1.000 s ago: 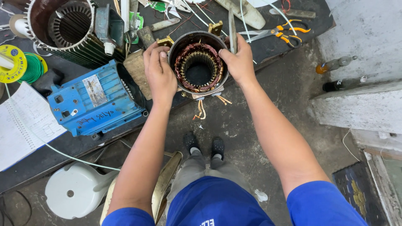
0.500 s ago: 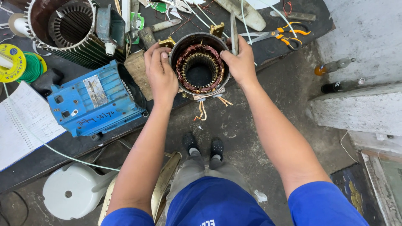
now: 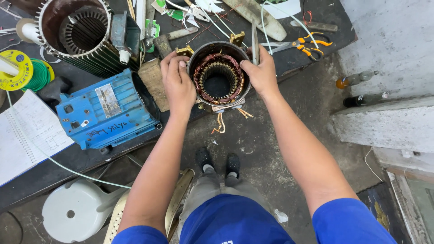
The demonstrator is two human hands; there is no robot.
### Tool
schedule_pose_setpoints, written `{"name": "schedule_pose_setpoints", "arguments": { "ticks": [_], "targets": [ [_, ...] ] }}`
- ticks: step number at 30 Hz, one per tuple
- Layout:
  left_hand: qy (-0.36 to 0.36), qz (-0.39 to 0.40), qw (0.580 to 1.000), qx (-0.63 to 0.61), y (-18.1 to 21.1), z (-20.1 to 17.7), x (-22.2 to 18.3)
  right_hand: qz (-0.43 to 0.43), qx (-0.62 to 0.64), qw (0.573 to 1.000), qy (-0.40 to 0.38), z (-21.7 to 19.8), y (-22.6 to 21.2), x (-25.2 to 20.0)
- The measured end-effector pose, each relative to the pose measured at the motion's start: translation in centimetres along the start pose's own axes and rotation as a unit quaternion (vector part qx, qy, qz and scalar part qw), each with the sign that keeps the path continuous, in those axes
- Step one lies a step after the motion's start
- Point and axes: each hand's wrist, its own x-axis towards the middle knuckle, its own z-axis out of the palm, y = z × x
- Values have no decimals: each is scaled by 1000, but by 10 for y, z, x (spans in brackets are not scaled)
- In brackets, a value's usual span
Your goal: Repairing an electric motor by rewinding the stator, organizing copper wires, and using a mallet to seat parts.
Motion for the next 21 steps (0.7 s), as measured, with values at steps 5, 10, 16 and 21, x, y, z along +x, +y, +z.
{"name": "schedule_pose_setpoints", "arguments": {
  "ticks": [5,10,16,21],
  "targets": [
    [13,-16,1000,-8,11,-3,-2,-41,11,998,47,10,36,11],
    [8,-15,1000,-10,12,-4,-2,-30,8,998,51,11,37,12],
    [-5,-28,1000,-9,2,-3,-6,-1,11,998,55,9,42,12],
    [-55,-54,996,-41,-4,-9,-19,15,16,998,60,11,34,7]
  ]
}}
